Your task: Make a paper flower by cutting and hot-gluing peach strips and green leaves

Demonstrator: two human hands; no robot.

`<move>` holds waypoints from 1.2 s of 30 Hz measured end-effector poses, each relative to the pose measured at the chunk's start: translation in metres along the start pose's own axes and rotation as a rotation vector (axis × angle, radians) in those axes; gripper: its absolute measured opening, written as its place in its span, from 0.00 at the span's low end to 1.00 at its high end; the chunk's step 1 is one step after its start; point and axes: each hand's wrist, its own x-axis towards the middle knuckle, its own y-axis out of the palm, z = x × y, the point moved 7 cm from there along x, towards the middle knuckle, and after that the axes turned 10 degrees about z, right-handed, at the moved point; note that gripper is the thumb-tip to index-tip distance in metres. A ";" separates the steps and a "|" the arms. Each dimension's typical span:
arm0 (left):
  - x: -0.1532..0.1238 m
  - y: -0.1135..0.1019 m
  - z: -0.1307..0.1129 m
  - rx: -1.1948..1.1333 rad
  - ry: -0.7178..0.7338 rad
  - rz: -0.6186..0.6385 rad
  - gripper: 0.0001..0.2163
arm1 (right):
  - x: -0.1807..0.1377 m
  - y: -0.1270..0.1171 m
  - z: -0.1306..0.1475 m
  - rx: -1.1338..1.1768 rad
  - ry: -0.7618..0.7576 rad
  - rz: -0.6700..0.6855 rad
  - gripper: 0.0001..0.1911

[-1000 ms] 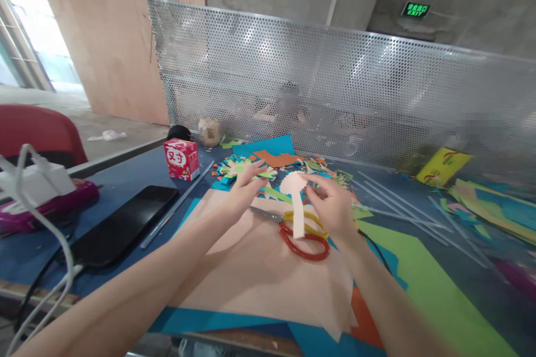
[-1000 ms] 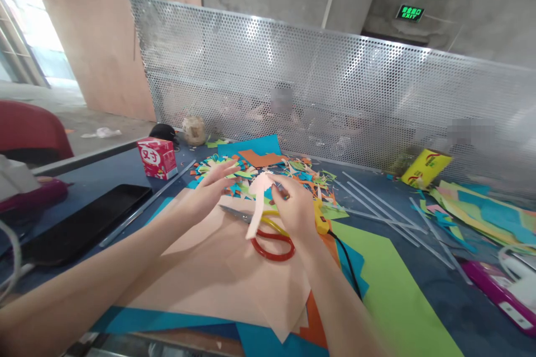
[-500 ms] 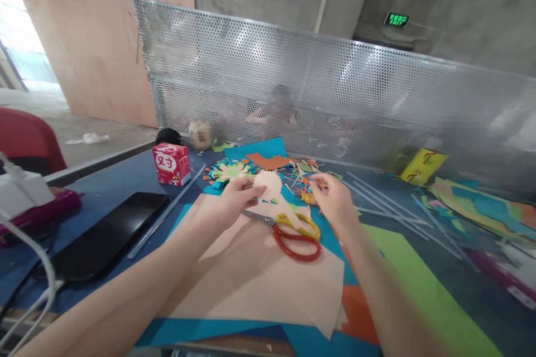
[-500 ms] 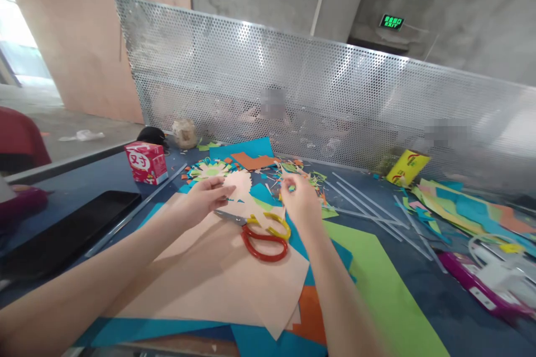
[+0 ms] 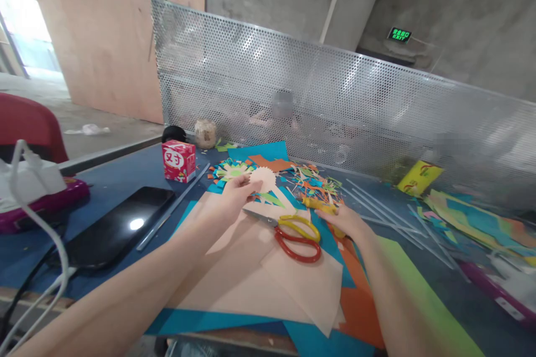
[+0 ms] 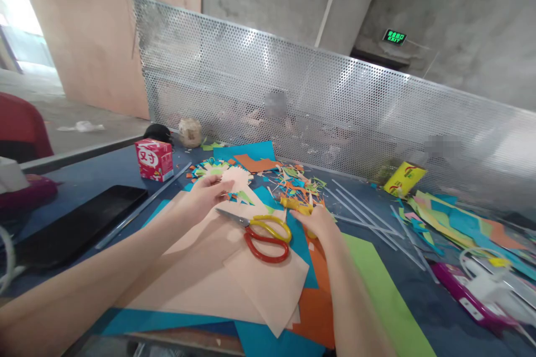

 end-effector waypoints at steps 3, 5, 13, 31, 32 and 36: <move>0.002 -0.004 0.000 -0.017 -0.002 -0.017 0.12 | -0.002 0.000 0.003 0.049 -0.037 0.041 0.11; 0.004 -0.005 0.001 -0.020 0.006 -0.014 0.13 | -0.003 -0.001 0.000 0.095 -0.037 0.059 0.08; 0.006 -0.009 0.001 -0.012 0.025 -0.054 0.13 | -0.004 -0.017 -0.009 0.341 0.053 -0.141 0.15; 0.000 0.034 -0.019 0.631 0.253 0.303 0.06 | -0.029 -0.036 0.038 0.549 -0.245 -0.273 0.11; 0.005 0.039 -0.018 0.670 0.258 0.338 0.06 | -0.029 -0.035 0.039 0.544 -0.241 -0.285 0.11; 0.030 0.071 -0.015 0.738 0.325 0.509 0.06 | -0.029 -0.037 0.039 0.497 -0.211 -0.344 0.11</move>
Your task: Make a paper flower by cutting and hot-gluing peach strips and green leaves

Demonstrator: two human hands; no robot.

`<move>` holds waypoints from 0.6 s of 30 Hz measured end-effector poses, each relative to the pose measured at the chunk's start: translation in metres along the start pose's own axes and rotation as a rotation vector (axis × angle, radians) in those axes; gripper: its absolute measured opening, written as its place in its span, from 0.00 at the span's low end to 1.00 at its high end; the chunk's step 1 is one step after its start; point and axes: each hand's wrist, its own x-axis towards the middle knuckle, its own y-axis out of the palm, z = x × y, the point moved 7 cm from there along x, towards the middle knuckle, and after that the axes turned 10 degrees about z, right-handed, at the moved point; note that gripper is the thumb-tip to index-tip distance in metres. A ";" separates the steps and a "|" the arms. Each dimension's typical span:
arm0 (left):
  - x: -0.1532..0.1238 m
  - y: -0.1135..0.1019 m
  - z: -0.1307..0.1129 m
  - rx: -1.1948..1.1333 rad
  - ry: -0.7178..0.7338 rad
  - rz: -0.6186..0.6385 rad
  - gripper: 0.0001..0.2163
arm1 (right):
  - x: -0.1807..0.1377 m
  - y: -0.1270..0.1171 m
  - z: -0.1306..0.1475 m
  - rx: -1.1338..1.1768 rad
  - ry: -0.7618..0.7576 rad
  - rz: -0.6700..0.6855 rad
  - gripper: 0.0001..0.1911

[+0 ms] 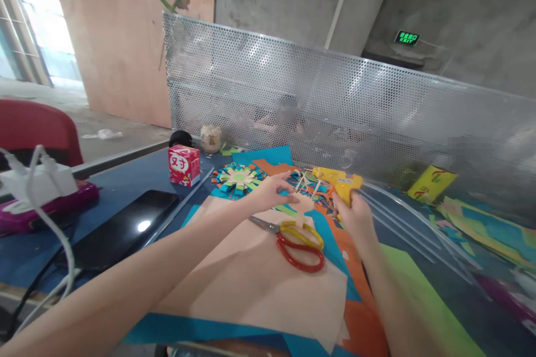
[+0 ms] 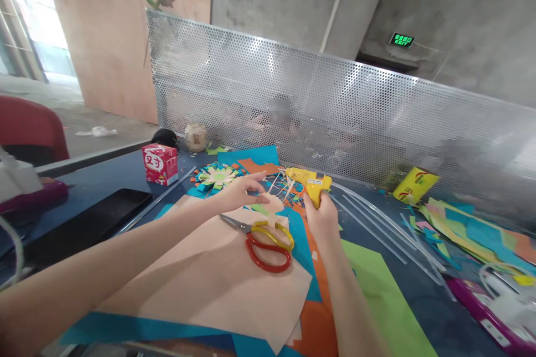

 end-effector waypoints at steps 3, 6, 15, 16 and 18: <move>0.029 0.022 0.005 -0.052 -0.041 0.071 0.08 | 0.001 -0.005 -0.001 -0.029 -0.006 -0.043 0.11; 0.050 0.048 0.009 -0.086 -0.053 0.112 0.11 | 0.003 -0.011 -0.006 -0.040 -0.012 -0.084 0.12; 0.084 0.079 0.034 -0.060 -0.085 0.179 0.18 | 0.010 -0.036 -0.024 -0.041 0.068 -0.220 0.11; 0.087 0.078 0.037 -0.032 -0.093 0.197 0.18 | 0.010 -0.040 -0.024 -0.048 0.078 -0.246 0.11; 0.095 0.074 0.042 0.039 -0.107 0.234 0.17 | 0.007 -0.049 -0.024 -0.064 0.098 -0.298 0.11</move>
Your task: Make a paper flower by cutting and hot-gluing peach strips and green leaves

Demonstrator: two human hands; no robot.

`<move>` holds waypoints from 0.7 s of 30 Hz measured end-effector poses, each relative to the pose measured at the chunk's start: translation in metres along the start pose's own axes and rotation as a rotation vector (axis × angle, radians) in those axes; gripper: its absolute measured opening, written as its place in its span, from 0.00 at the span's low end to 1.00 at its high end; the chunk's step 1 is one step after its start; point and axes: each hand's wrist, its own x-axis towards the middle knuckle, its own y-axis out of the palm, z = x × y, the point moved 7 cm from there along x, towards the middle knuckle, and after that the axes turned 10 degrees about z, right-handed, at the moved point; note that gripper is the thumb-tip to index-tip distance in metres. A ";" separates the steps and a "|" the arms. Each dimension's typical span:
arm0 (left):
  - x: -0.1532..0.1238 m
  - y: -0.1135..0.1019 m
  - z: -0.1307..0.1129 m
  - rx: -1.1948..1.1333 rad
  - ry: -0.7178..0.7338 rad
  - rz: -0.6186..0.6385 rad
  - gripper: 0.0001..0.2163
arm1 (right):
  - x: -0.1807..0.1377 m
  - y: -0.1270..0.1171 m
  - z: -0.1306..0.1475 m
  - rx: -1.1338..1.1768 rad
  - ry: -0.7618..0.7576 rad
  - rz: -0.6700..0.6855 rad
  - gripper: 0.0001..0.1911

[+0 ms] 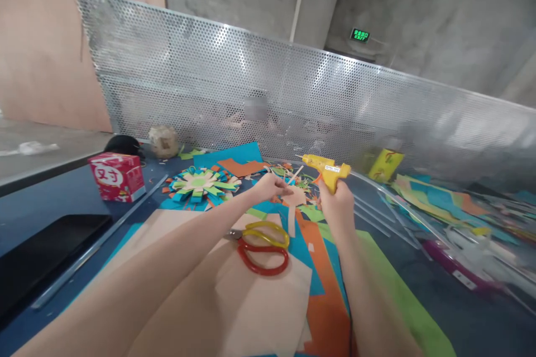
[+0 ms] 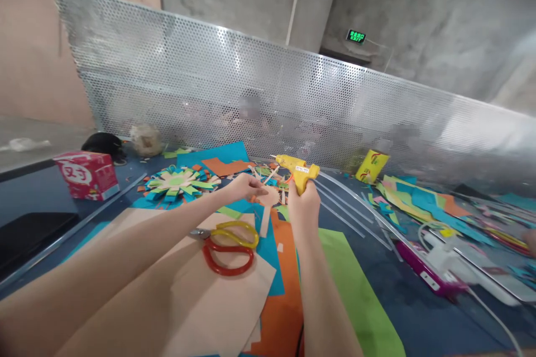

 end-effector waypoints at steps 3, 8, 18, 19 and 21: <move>0.017 -0.011 0.000 0.136 -0.030 0.067 0.10 | 0.000 -0.011 -0.001 -0.018 0.029 -0.057 0.13; 0.053 -0.023 -0.003 0.270 -0.106 0.205 0.07 | 0.001 -0.015 -0.003 -0.042 0.029 -0.093 0.14; 0.059 -0.045 -0.019 0.027 -0.094 0.116 0.10 | 0.002 -0.015 -0.002 -0.041 -0.024 -0.119 0.13; 0.055 -0.049 -0.021 -0.028 -0.090 0.059 0.10 | 0.002 -0.015 -0.002 -0.035 -0.028 -0.120 0.13; 0.046 -0.056 -0.022 -0.150 -0.101 -0.048 0.10 | 0.002 -0.015 -0.002 -0.020 -0.043 -0.117 0.13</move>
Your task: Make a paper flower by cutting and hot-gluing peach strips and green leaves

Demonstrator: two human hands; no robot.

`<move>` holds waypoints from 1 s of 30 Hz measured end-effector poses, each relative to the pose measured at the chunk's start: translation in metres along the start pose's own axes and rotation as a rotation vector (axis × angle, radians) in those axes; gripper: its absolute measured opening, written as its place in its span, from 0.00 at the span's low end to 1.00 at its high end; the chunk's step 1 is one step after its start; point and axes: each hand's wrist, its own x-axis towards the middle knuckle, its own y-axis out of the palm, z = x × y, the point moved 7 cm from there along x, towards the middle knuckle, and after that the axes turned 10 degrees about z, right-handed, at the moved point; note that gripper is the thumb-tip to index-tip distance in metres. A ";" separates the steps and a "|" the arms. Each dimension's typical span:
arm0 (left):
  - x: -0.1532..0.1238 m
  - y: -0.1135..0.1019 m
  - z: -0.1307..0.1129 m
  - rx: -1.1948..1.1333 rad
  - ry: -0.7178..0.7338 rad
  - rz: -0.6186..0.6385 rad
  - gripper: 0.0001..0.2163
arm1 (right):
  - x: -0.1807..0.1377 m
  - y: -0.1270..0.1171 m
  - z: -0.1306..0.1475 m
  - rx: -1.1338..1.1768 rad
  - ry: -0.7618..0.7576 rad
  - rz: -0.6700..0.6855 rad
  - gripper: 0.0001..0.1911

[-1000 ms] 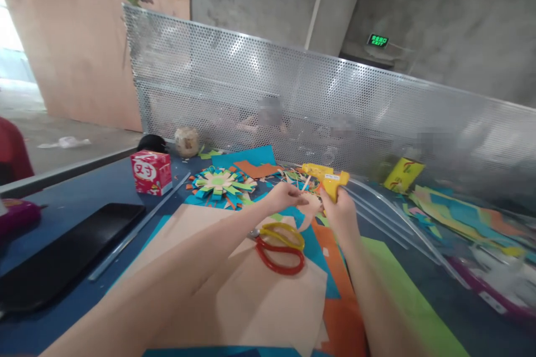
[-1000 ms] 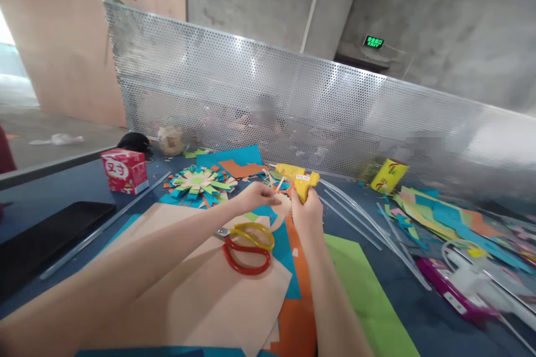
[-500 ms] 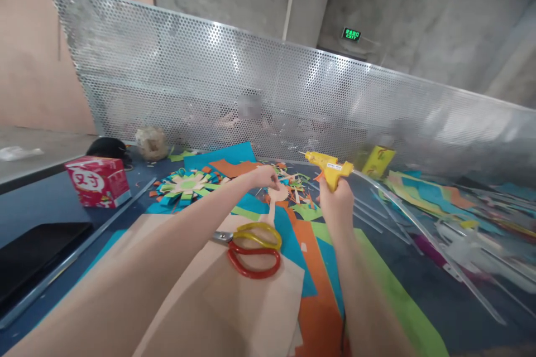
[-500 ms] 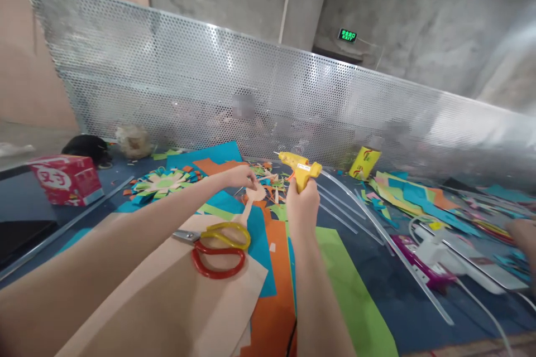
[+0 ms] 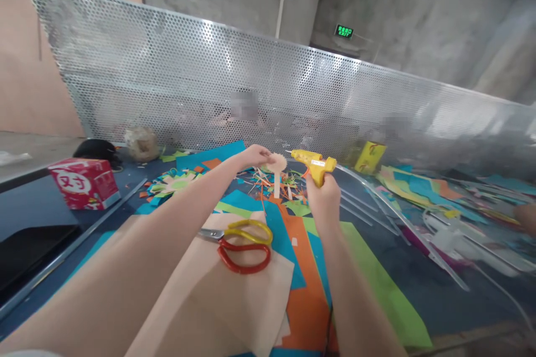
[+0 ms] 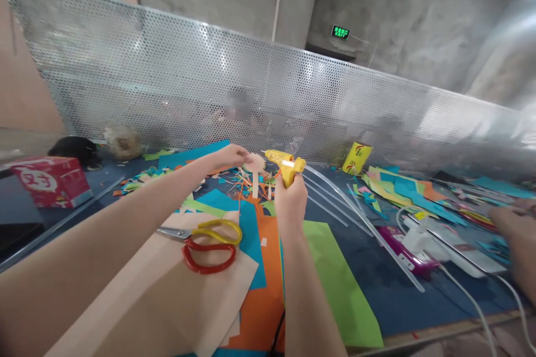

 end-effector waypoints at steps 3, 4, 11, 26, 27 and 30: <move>-0.022 -0.006 0.004 -0.200 -0.025 -0.139 0.10 | -0.001 0.001 0.004 0.050 -0.038 0.025 0.12; -0.033 -0.008 0.005 -0.261 -0.027 -0.187 0.11 | -0.001 0.002 0.007 0.069 -0.055 0.040 0.12; -0.141 -0.017 0.023 -0.467 -0.074 -0.395 0.10 | -0.023 0.029 0.040 0.479 -0.125 0.423 0.15; -0.217 -0.011 0.071 -0.450 -0.174 -0.459 0.08 | -0.074 0.067 0.067 0.011 -0.436 0.731 0.12; -0.216 -0.010 0.071 -0.432 -0.178 -0.454 0.07 | -0.075 0.069 0.066 -0.022 -0.422 0.750 0.13; -0.218 -0.009 0.068 -0.369 -0.189 -0.443 0.07 | -0.078 0.070 0.068 -0.132 -0.453 0.740 0.14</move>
